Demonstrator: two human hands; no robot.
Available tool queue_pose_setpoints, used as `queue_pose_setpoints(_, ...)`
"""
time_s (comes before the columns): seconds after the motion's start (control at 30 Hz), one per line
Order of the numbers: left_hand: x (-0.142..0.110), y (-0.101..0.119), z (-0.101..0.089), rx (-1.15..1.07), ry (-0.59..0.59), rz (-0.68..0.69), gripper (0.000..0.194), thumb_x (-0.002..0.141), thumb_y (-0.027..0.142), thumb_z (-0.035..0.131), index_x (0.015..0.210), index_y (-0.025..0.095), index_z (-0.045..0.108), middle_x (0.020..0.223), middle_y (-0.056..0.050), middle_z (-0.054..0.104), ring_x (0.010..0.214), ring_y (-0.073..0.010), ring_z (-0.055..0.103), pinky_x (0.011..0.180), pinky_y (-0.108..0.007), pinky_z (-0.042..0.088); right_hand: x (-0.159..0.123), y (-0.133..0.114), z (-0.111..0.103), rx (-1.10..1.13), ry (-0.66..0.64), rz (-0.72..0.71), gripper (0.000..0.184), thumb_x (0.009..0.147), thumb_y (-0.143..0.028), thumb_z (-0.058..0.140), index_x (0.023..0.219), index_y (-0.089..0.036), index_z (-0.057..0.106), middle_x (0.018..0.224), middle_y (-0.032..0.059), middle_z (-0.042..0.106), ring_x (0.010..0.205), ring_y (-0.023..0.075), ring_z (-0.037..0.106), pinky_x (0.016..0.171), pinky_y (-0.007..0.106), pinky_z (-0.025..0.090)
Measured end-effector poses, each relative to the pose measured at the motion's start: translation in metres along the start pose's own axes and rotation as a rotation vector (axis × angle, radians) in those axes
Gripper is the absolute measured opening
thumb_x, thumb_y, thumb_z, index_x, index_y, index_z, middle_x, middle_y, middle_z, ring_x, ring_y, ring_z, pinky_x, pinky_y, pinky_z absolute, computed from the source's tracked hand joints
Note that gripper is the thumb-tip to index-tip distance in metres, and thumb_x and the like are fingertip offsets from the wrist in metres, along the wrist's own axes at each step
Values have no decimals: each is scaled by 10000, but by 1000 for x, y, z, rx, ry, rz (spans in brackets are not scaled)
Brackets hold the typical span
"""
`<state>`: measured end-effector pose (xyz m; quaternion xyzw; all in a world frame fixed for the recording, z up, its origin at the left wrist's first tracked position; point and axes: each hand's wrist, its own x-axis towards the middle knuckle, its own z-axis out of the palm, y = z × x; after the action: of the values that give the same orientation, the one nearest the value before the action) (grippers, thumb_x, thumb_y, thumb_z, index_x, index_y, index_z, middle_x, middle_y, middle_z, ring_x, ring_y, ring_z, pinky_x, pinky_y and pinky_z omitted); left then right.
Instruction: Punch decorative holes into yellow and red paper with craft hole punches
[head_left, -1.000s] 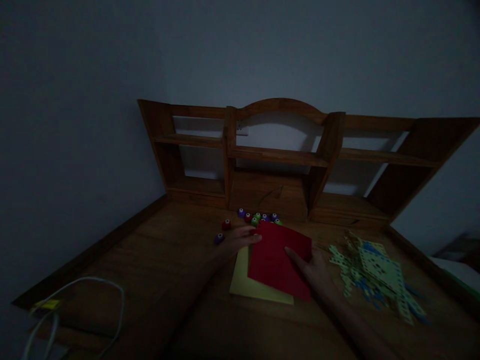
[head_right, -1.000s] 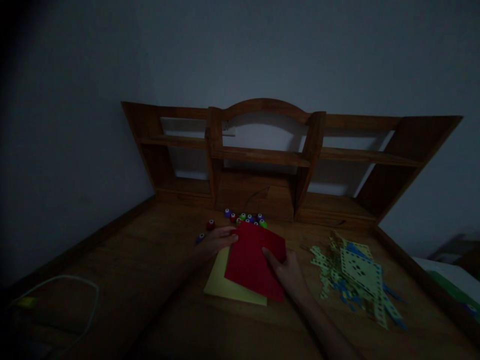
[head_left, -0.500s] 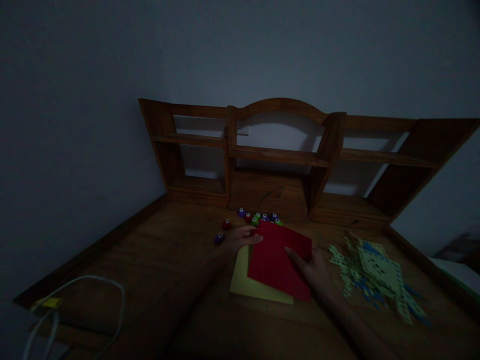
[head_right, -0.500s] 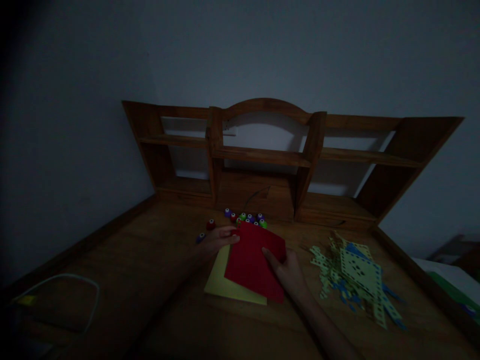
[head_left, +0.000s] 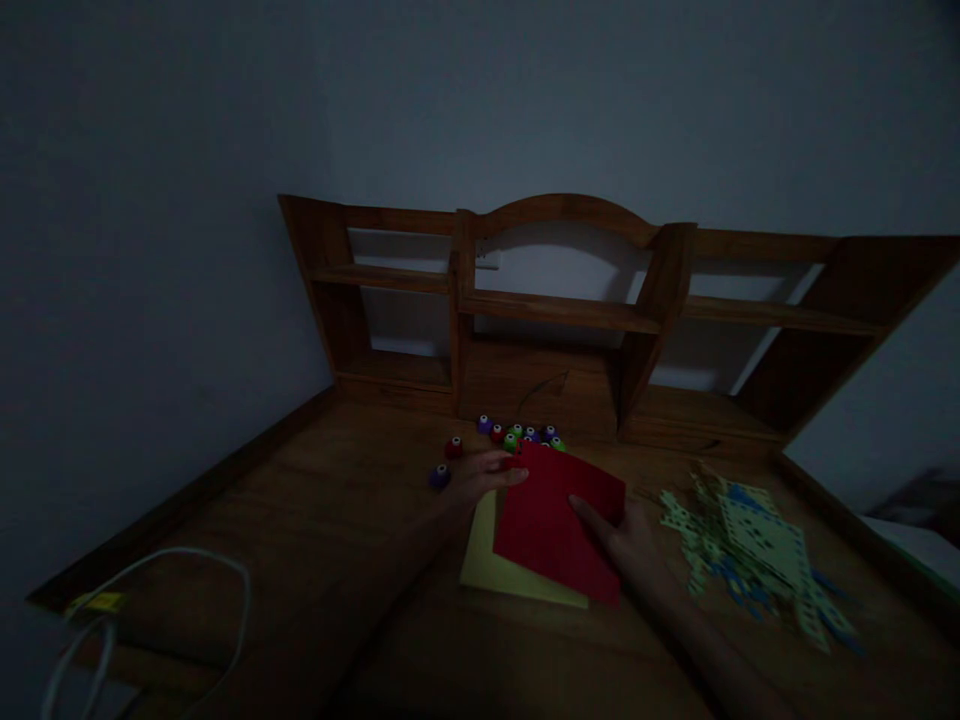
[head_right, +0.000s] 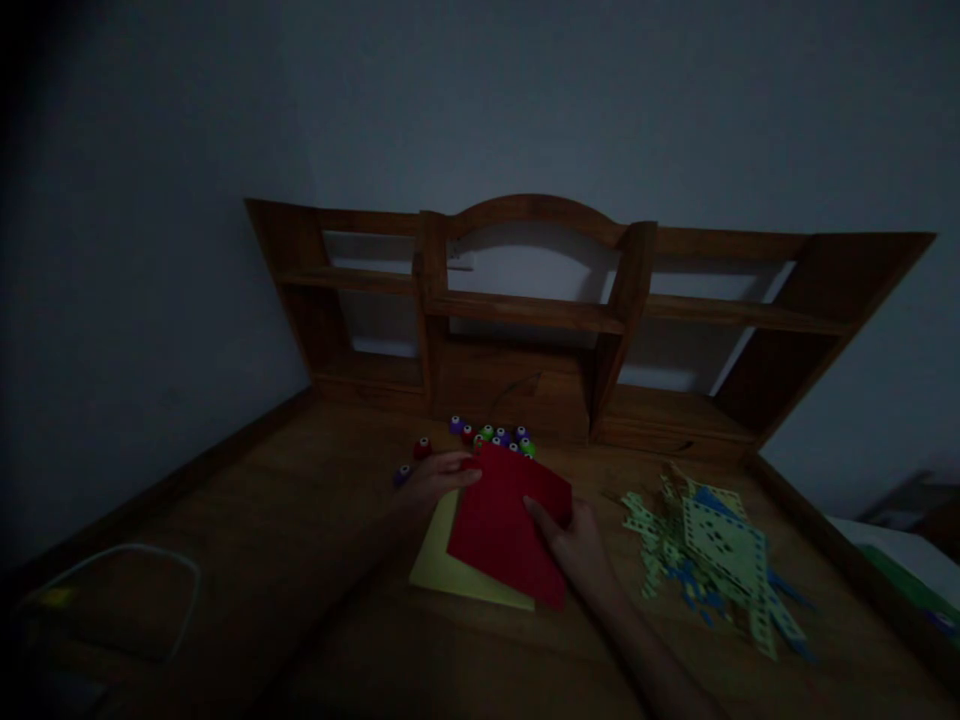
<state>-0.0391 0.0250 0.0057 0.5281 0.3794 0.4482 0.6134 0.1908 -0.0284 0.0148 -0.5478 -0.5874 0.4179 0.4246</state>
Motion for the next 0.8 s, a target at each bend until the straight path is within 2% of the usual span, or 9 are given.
queue_pose_setpoints(0.23, 0, -7, 2, 21, 37, 25, 387, 696, 402, 742, 977, 142, 682, 1036, -119, 697, 929, -245, 647, 839, -353, 463, -2, -6, 2, -29, 42, 17, 440, 743, -549, 623, 867, -131, 680, 769, 104, 732, 661, 266, 681, 526, 305, 512)
queue_pose_setpoints(0.43, -1, -1, 1, 27, -9, 10, 414, 707, 411, 733, 1008, 133, 675, 1057, -125, 693, 937, -250, 649, 854, -367, 464, 0, -2, 1, -73, 63, 16, 477, 744, -564, 615, 882, -112, 679, 751, 103, 724, 642, 265, 674, 515, 305, 498)
queue_pose_setpoints(0.57, -1, 2, 2, 47, -13, 13, 416, 707, 407, 734, 1007, 125, 678, 1044, -114, 700, 938, -246, 646, 852, -354, 463, 2, 0, 0, -21, 34, 0, 441, 735, -557, 634, 819, -127, 681, 708, 87, 719, 615, 251, 665, 493, 289, 484)
queue_pose_setpoints(0.7, 1, -3, 4, 53, -15, 38, 427, 724, 437, 711, 1016, 127, 671, 1043, -103, 694, 918, -231, 642, 815, -323, 472, 3, 2, -2, 37, 23, 40, 437, 726, -546, 652, 835, -124, 686, 699, 90, 722, 583, 250, 664, 469, 292, 481)
queue_pose_setpoints(0.8, 6, -7, 1, 34, 34, 49, 434, 732, 463, 694, 1006, 128, 664, 997, -94, 696, 875, -216, 649, 795, -321, 485, 5, 3, -3, 42, 44, 81, 428, 719, -539, 664, 820, -124, 693, 703, 100, 725, 589, 256, 670, 471, 297, 488)
